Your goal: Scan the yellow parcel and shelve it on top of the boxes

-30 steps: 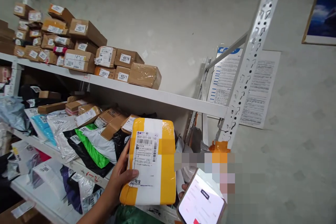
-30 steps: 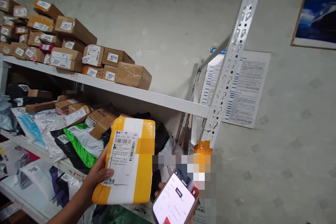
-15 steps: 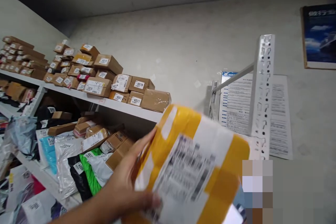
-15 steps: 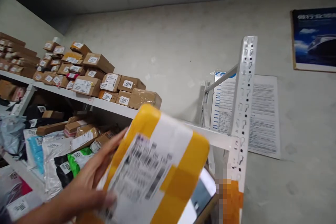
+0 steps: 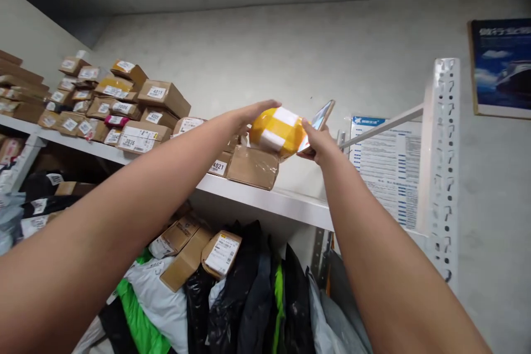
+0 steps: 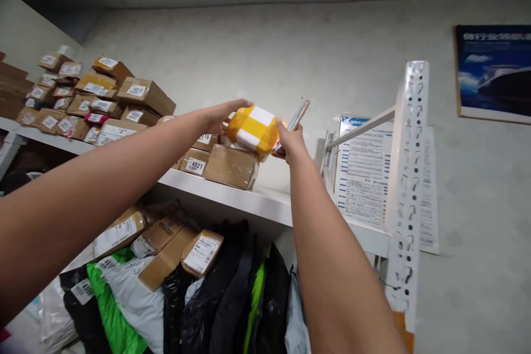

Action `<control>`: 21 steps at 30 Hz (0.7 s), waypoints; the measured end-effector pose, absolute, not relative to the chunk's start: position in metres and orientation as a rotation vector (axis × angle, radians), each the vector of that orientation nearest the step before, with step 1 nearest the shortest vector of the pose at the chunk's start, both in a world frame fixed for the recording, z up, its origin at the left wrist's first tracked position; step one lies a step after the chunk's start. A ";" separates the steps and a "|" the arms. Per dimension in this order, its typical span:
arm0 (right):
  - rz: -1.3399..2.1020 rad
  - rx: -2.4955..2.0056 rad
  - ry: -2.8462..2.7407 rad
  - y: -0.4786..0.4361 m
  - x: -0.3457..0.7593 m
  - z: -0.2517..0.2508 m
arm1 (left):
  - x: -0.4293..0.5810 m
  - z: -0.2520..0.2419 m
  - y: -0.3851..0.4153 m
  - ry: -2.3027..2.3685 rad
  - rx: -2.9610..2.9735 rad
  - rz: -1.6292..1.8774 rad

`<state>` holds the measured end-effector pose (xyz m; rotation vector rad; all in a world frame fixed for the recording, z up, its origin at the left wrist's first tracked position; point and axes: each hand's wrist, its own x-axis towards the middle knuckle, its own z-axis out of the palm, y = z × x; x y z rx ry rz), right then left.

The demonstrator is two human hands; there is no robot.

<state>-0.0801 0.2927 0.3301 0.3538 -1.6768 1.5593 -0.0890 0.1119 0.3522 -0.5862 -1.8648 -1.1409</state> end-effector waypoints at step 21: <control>1.999 0.331 -1.806 0.346 0.013 0.089 | -0.156 -0.025 0.130 -2.502 0.087 -0.594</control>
